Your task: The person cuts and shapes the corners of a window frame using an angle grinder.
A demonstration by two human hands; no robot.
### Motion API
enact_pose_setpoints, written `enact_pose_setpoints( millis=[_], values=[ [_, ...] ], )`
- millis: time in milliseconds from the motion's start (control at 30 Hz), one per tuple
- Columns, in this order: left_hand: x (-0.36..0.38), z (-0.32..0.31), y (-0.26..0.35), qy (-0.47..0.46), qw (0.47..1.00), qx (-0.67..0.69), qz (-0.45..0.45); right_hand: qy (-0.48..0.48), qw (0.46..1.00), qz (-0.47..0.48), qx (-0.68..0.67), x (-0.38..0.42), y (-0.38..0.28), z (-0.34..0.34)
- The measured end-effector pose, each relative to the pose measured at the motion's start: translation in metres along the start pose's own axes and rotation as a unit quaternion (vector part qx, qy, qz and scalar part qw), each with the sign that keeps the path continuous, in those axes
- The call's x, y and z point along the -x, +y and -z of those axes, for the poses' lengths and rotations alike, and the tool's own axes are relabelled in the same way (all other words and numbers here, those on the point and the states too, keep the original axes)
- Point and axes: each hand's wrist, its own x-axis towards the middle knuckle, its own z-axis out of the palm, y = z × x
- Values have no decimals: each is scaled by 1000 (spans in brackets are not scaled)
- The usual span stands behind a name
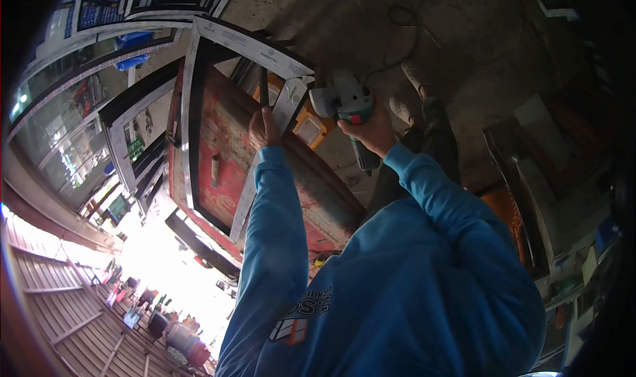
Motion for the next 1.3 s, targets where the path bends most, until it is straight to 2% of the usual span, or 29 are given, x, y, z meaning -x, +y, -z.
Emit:
enact_pose_setpoints(
  millis=[167, 233, 333, 400, 467, 533, 567, 600, 633, 700, 800, 967, 1067, 1133, 1167, 1233, 1267, 1300],
  values=[
    [-3, 0, -6, -7, 1000, 6, -6, -11, 999, -15, -29, 9, 10, 20],
    [-3, -1, -5, -10, 1000, 5, -11, 5, 999, 26, 42, 13, 12, 35],
    [-4, -1, -3, -10, 999, 27, 24, 28, 999, 37, 19, 17, 10, 57],
    [-11, -8, -21, 2, 994, 104, 42, 29, 998, 43, 33, 15, 16, 73],
    [-7, -2, 6, 22, 990, 138, 9, 32, 997, 46, 48, 13, 21, 87],
    [0, 4, 50, 42, 984, 173, -20, 42, 999, -2, 13, 13, 19, 101],
    [4, 7, 77, 47, 984, 94, -145, 44, 998, -5, 40, 9, 21, 107],
    [6, 9, 99, 51, 962, 12, -267, 43, 998, -7, 39, 7, 20, 111],
    [6, 10, 115, 49, 963, 10, -266, 51, 998, -1, 42, 5, 18, 115],
    [1, 8, 136, -20, 927, -125, -353, 57, 997, 3, 43, 2, 24, 119],
    [-13, -7, 146, -22, 903, -167, -396, 52, 996, 32, 66, -4, 38, 126],
    [-25, -17, 157, -32, 884, -187, -427, 38, 999, -6, 29, -7, 38, 134],
    [-25, -19, 169, -29, 867, -222, -446, 64, 998, -1, 16, -8, 35, 134],
    [-26, -23, 177, -60, 876, -290, -382, 56, 998, -39, -10, -7, 24, 140],
    [-33, -26, 176, -60, 874, -290, -385, 46, 996, -75, -33, -7, 18, 142],
    [-48, -30, 180, -62, 928, -253, -268, 75, 996, -47, -11, -11, 33, 144],
    [-45, -28, 182, -63, 927, -253, -269, 100, 995, -22, 15, -12, 41, 145],
    [-39, -24, 182, -53, 889, -305, -338, 102, 994, -22, 13, -12, 48, 148]
  ],
)
